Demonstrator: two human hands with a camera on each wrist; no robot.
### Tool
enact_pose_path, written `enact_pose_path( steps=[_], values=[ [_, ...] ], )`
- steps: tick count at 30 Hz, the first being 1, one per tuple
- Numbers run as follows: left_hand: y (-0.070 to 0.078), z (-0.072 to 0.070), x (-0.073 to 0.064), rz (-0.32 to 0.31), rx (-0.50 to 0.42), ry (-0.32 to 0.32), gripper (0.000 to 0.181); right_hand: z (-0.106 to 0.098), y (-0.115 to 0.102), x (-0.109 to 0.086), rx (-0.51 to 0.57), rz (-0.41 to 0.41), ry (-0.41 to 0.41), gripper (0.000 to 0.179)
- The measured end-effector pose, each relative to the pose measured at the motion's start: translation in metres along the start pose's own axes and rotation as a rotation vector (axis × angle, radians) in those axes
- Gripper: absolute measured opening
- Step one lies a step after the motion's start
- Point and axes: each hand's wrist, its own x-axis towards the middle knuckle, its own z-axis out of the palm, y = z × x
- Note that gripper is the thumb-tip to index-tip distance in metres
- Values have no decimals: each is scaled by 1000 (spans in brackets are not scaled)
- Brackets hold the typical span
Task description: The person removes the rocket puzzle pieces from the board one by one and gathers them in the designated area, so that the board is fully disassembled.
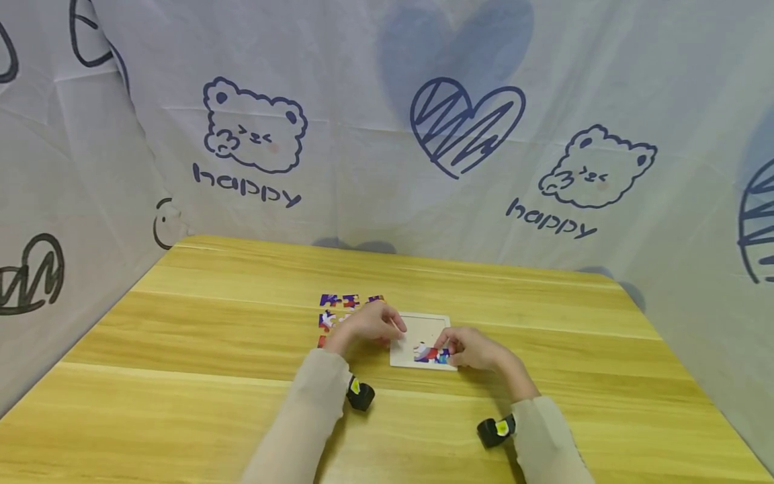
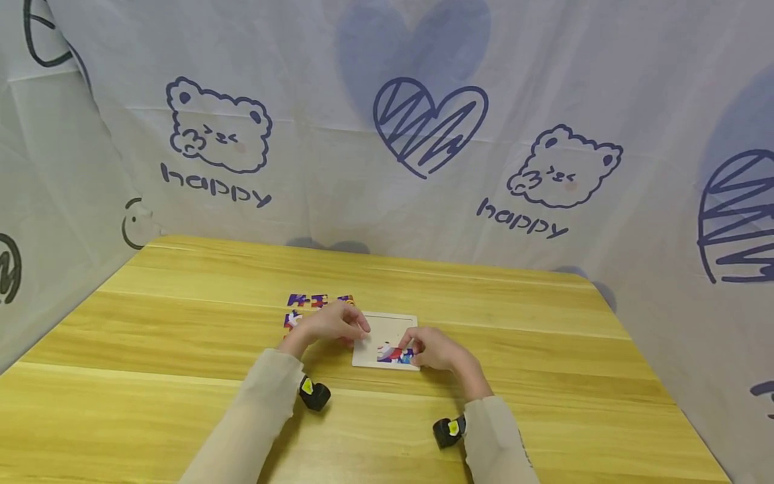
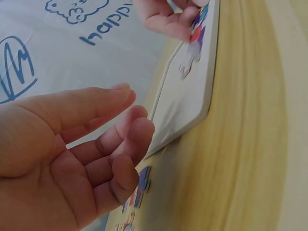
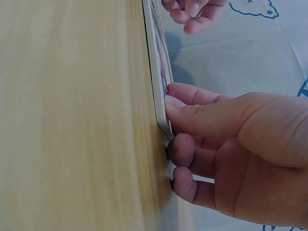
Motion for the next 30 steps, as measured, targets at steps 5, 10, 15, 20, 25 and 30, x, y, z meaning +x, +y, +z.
enact_pose_path(
  steps=[5, 10, 15, 20, 25, 30],
  values=[
    [3, 7, 5, 5, 40, -18, 13, 0, 1, 0, -19, 14, 1, 21],
    [4, 14, 10, -4, 73, -42, 19, 0, 2, 1, -37, 24, 2, 23],
    [7, 18, 12, -19, 72, -66, 22, 0, 2, 0, -36, 17, 2, 23],
    [10, 20, 13, -48, 91, -85, 25, 0, 2, 0, -29, 17, 3, 22],
    [10, 21, 13, -73, 112, -84, 26, 0, 3, 0, -10, 2, -3, 22],
    [11, 23, 12, -61, 113, -91, 22, 0, 3, 1, -4, -5, -3, 20]
  ],
)
